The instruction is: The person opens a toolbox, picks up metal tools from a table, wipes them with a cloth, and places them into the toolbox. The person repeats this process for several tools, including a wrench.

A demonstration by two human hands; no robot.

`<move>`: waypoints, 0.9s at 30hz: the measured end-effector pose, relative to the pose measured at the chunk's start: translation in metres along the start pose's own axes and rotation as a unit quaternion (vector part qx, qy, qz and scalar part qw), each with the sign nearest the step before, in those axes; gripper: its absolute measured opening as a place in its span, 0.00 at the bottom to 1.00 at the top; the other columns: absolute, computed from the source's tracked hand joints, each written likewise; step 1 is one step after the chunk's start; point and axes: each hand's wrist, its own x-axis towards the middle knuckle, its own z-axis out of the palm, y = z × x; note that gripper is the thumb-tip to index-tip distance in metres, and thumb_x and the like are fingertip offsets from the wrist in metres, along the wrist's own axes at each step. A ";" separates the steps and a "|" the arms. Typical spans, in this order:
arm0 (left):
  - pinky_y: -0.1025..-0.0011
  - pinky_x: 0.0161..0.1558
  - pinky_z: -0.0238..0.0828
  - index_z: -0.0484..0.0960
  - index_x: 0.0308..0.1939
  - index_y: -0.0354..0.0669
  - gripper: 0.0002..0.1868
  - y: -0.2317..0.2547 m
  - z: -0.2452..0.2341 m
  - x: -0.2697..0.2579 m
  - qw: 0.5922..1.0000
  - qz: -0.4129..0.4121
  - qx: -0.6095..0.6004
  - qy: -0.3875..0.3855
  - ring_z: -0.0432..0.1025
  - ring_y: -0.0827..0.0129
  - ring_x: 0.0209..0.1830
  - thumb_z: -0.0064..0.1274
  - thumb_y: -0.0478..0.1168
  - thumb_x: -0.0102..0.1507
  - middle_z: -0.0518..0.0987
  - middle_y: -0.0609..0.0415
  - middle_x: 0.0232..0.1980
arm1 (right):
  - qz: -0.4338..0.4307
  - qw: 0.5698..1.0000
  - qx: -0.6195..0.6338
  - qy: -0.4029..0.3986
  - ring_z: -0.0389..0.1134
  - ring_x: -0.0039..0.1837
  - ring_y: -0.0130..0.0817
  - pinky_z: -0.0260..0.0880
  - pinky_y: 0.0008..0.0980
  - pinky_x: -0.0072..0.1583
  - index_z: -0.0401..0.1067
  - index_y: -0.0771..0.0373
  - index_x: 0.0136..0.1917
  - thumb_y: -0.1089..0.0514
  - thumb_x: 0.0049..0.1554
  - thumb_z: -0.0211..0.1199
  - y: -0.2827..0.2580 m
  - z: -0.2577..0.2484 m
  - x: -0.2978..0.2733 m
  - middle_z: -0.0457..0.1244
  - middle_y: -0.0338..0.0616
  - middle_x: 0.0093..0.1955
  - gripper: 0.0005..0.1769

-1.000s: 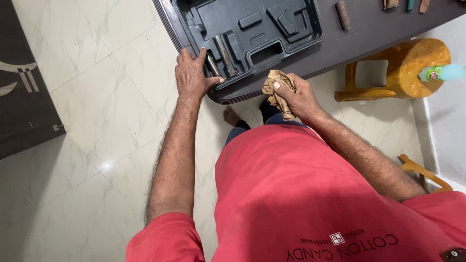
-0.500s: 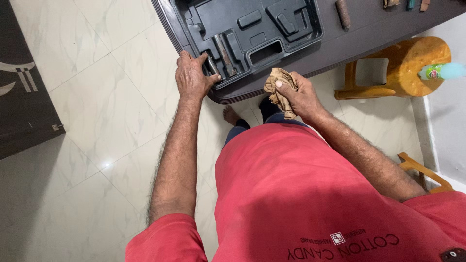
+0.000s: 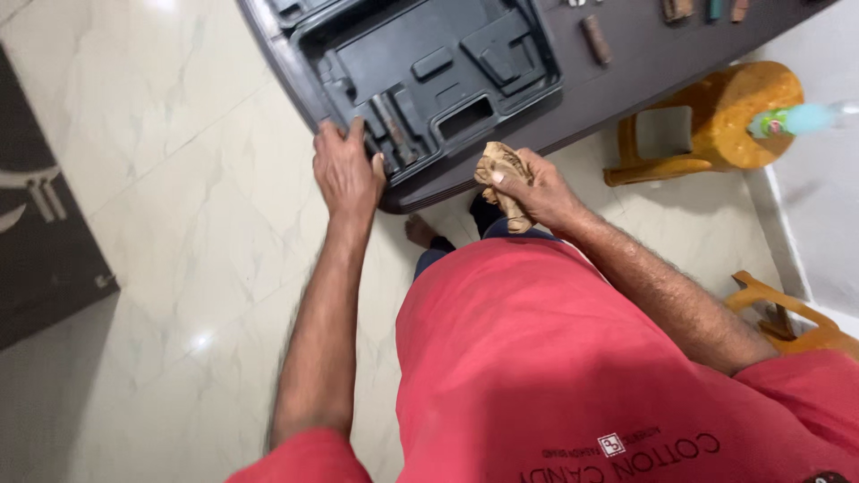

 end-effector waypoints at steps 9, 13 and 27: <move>0.53 0.62 0.70 0.55 0.77 0.53 0.46 0.112 0.008 -0.055 0.670 -0.125 -0.666 -0.303 0.66 0.54 0.67 0.40 0.71 0.62 0.70 0.46 0.69 | -0.255 0.923 -0.277 -0.080 0.58 0.75 0.46 0.67 0.44 0.70 0.52 0.57 0.80 0.62 0.60 0.62 -0.033 -0.009 -0.021 0.55 0.56 0.76 0.39; 0.53 0.74 0.45 0.57 0.79 0.47 0.50 0.136 0.001 -0.059 0.638 -0.145 -0.689 -0.311 0.50 0.57 0.81 0.30 0.76 0.62 0.60 0.46 0.78 | -0.311 0.855 -0.414 -0.042 0.65 0.70 0.49 0.71 0.43 0.68 0.62 0.52 0.75 0.62 0.60 0.67 -0.031 -0.042 0.003 0.61 0.53 0.70 0.32; 0.56 0.70 0.61 0.68 0.72 0.41 0.41 0.226 0.030 -0.065 0.759 -0.269 -0.545 -0.234 0.65 0.55 0.73 0.49 0.64 0.64 0.71 0.41 0.71 | -0.248 0.768 -0.581 0.106 0.69 0.56 0.63 0.70 0.56 0.54 0.60 0.65 0.70 0.56 0.58 0.73 0.009 -0.252 0.167 0.65 0.65 0.56 0.33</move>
